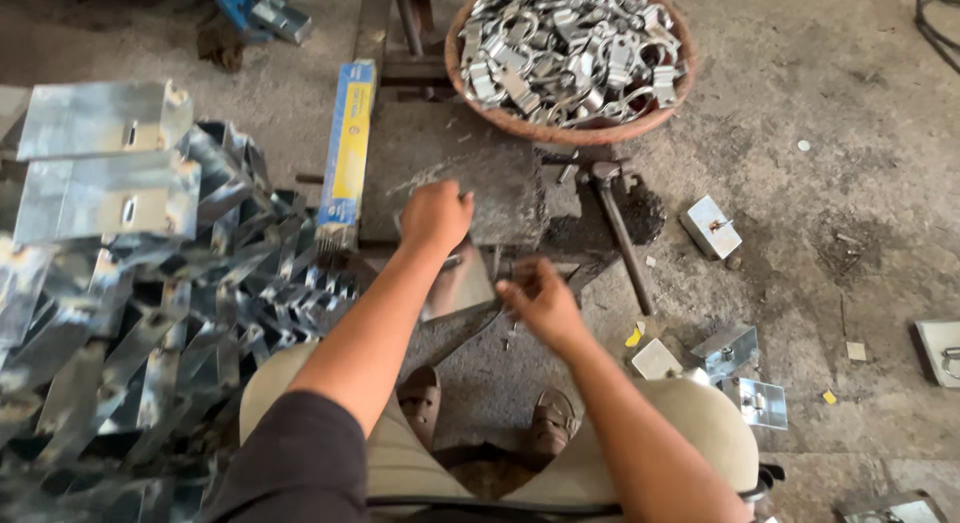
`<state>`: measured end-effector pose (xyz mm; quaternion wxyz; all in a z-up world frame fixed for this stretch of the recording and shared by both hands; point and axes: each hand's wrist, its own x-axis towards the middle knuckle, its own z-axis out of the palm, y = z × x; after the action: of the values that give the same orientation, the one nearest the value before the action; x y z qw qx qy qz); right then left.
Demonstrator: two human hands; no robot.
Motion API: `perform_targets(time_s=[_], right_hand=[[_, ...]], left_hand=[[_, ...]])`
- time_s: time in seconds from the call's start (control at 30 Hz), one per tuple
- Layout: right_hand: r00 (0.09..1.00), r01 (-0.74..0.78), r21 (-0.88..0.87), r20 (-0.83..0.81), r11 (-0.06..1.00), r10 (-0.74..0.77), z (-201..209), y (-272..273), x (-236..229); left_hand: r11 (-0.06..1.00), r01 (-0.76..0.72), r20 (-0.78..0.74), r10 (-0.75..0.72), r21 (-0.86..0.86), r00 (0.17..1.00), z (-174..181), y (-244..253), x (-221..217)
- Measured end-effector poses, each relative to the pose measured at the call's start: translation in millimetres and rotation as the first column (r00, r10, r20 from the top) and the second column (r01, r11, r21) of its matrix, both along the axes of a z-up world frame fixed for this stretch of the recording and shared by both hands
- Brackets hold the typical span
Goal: The person sits on the floor and repeatedly welds small metal rings onto rectangular metal plates using a handheld welding torch. They pick up plates from a stack, attach a ring, weld it in place, and then set the finished piece aside.
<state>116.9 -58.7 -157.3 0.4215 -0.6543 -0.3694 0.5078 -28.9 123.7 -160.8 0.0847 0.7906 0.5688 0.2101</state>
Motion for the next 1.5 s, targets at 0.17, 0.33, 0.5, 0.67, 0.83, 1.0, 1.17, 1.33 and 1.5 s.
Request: perform_targets(time_s=[0.17,0.33,0.5,0.67,0.83,1.0,1.17,1.33,1.5], right_hand=[[0.922,0.092,0.057,-0.383,0.994,-0.063,-29.5,-0.2,-26.1],[0.959,0.051,0.008,-0.278,0.999,-0.047,-38.4,4.6,-26.4],[0.963,0.02,0.058,-0.27,0.998,-0.004,-32.5,8.8,-22.0],[0.993,-0.002,0.166,-0.115,0.986,0.021,-21.6,6.4,-8.6],[0.984,0.133,0.277,-0.155,0.952,-0.092,-14.3,13.6,8.1],[0.953,0.301,0.449,-0.118,0.841,-0.279,6.1,14.7,21.1],[0.845,0.078,0.74,0.306,0.668,-0.438,36.0,-0.2,24.7],[0.779,-0.167,0.601,0.567,0.782,-0.269,35.4,-5.2,14.7],[0.512,-0.083,0.411,0.799,0.908,-0.315,8.6,4.1,53.1]], left_hand=[[0.998,0.023,-0.153,-0.013,0.063,0.988,29.4,-13.2,-2.0],[0.987,0.138,0.212,-0.152,0.08,0.965,61.9,11.6,46.1],[0.976,0.198,0.093,-0.206,0.089,0.974,77.9,48.0,134.7],[0.961,0.169,-0.033,-0.18,-0.219,0.983,91.0,55.1,151.3],[0.896,0.327,0.528,-0.13,-0.3,0.839,102.6,40.9,125.1],[0.751,0.632,0.865,-0.174,-0.193,0.471,119.0,15.9,60.1],[0.714,0.616,0.881,0.004,-0.334,0.474,115.5,-39.7,-9.9],[0.679,0.643,0.927,0.168,-0.355,0.334,91.0,-62.9,-30.4],[0.847,0.373,0.799,0.096,-0.379,0.593,64.2,-39.3,-59.3]])
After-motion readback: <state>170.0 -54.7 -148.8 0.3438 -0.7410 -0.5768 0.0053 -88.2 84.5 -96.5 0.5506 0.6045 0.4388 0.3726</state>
